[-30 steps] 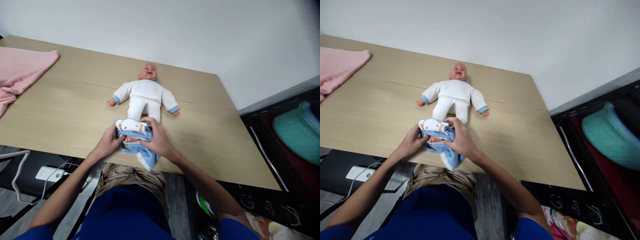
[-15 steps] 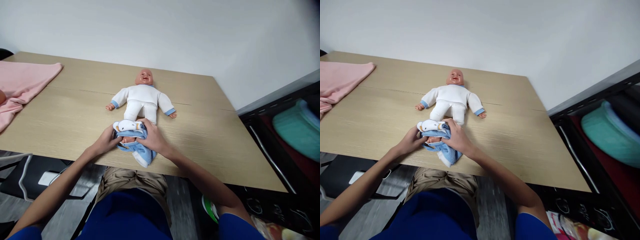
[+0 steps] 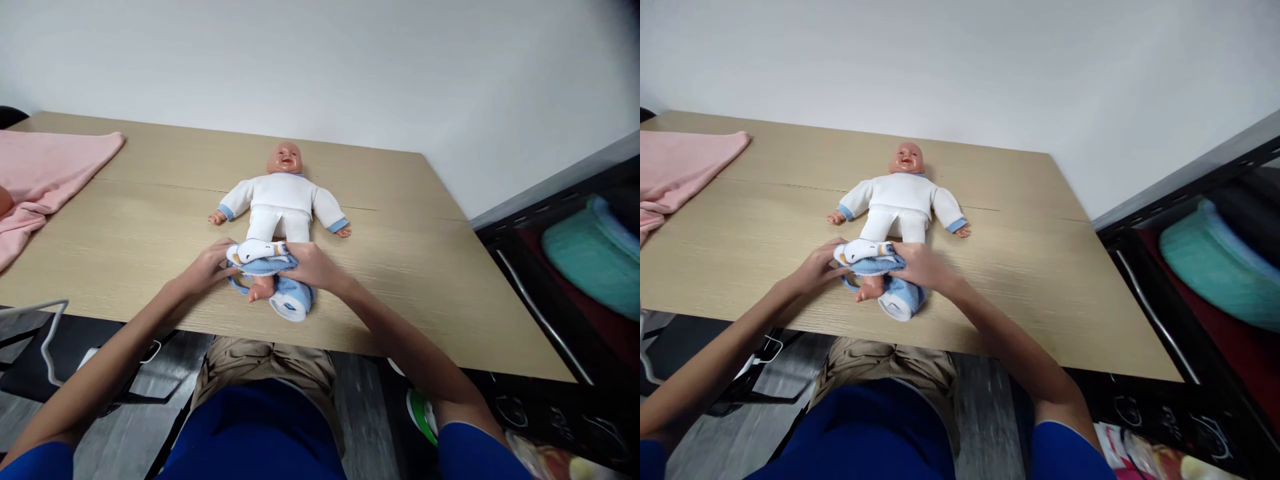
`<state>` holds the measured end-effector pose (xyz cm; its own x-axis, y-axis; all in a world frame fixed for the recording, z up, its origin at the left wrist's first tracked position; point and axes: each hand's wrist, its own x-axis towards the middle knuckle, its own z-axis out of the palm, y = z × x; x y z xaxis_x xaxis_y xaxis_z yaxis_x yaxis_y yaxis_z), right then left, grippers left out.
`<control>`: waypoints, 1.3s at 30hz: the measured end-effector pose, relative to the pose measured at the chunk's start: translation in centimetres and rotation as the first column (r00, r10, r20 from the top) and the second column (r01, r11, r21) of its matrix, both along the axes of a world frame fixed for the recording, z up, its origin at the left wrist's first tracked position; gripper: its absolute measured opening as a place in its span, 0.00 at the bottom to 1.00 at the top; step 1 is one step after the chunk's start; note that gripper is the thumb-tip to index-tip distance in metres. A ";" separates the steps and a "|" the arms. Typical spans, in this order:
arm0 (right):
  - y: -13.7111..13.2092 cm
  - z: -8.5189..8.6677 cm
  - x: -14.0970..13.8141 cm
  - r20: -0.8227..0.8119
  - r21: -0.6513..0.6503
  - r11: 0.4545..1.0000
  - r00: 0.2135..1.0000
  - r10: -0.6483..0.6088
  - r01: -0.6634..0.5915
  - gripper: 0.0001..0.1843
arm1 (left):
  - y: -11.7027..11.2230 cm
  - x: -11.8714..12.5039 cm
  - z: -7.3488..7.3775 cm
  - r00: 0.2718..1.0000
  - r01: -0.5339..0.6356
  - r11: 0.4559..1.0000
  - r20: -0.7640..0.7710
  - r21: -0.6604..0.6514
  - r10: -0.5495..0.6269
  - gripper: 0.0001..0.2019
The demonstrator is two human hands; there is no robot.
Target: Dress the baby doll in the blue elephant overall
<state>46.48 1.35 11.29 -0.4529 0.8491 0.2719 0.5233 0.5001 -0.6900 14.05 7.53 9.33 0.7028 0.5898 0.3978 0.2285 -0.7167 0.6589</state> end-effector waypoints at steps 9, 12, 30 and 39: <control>0.7 0.8 1.5 -0.077 -0.049 0.995 0.993 0.087 -0.091 0.30 | 3.1 1.2 1.1 0.988 0.154 0.860 0.095 -0.486 -0.123 0.30; -0.9 0.2 2.5 -0.278 -0.161 0.982 0.959 0.051 -0.099 0.25 | 3.5 1.1 2.6 0.991 0.123 0.849 0.012 -0.514 -0.135 0.24; -1.9 0.8 4.9 -0.557 -0.509 0.762 0.828 0.062 -0.400 0.29 | 6.2 12.9 10.9 0.703 0.491 0.674 -0.205 -0.552 -0.681 0.16; -2.3 2.1 6.5 -0.407 -0.607 0.712 0.908 0.104 -0.353 0.27 | 5.8 13.0 9.0 0.558 0.505 0.405 -0.069 -0.762 -0.827 0.13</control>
